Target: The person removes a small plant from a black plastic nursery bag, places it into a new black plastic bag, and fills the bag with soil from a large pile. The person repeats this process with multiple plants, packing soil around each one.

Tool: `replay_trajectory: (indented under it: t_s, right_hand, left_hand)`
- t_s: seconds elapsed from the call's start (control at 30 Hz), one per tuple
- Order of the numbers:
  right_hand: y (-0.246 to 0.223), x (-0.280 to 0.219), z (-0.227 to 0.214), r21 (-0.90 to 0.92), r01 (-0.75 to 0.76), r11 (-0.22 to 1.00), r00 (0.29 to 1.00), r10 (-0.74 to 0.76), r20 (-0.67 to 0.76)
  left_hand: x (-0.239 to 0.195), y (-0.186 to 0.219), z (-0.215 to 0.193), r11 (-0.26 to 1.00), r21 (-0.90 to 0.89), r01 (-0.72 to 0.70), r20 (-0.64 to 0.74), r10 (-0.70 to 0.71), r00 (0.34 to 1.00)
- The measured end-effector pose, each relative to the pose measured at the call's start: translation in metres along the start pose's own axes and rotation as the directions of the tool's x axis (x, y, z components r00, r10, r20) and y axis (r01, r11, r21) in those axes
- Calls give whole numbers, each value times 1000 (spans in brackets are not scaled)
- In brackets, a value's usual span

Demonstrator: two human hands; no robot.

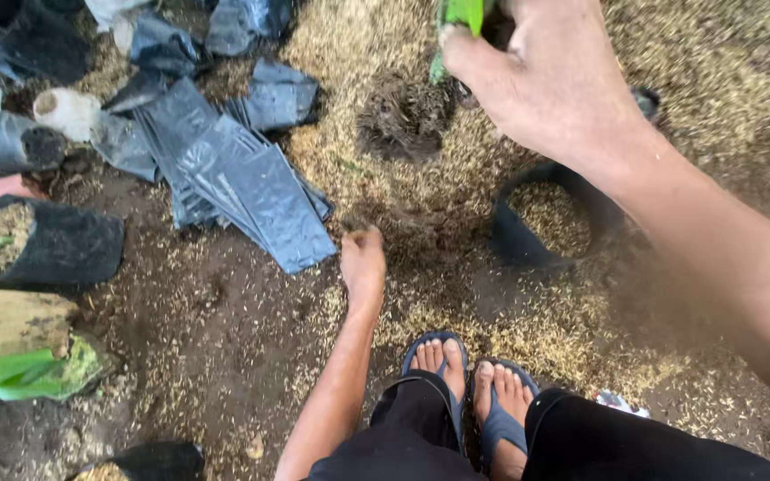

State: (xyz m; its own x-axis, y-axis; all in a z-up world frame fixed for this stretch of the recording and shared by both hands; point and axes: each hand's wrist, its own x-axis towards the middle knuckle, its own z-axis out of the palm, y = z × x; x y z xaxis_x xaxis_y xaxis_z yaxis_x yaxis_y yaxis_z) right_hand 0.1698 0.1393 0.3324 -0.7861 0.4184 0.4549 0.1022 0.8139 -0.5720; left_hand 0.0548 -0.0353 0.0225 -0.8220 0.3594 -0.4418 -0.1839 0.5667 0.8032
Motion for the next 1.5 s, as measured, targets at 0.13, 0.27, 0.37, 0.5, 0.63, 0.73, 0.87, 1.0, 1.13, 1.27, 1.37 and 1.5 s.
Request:
replay_trajectory:
  t_s: [0.13,0.27,0.37,0.5,0.63,0.73,0.87,1.0,1.13,1.27,1.37,1.5]
  right_hand:
    - [24,-16,5,-115,-376,919,919,386,78]
    - [32,-96,29,-302,-343,889,930,367,26]
    - [17,-233,111,-518,-415,748,811,562,161]
    - [30,-432,229,-766,-324,555,552,769,324]
    - [59,-476,255,-697,-502,513,476,836,272]
    - [65,-406,178,-557,-601,573,484,815,317]
    - [89,-257,15,-254,-687,681,689,721,71]
    - [93,-163,-82,-96,-568,818,819,549,-166]
    - [75,-131,-86,-114,-589,800,805,568,-171]
    - [76,-136,-73,-67,-518,853,849,504,-158]
    - [83,-150,-65,-75,-523,849,849,511,-133]
    - [91,-166,-39,65,-843,534,527,844,-100]
  left_hand:
    - [-10,-52,11,972,171,-159,-110,179,978]
    - [-21,-23,22,956,183,-227,-62,242,968]
    - [-40,13,25,947,66,-313,58,310,949]
    - [-47,66,46,783,-39,-621,147,620,771]
    - [-44,96,67,755,-117,-645,231,653,722]
    - [-44,101,75,849,-73,-523,319,517,794]
    - [-48,93,79,879,-86,-470,345,468,813]
    - [-48,84,76,901,-72,-429,336,427,840]
    - [-43,89,75,887,-53,-458,308,451,838]
    - [-42,86,71,896,-77,-437,309,438,844]
    - [-42,84,71,866,-57,-497,308,489,816]
    - [-45,89,71,865,-62,-498,327,490,808]
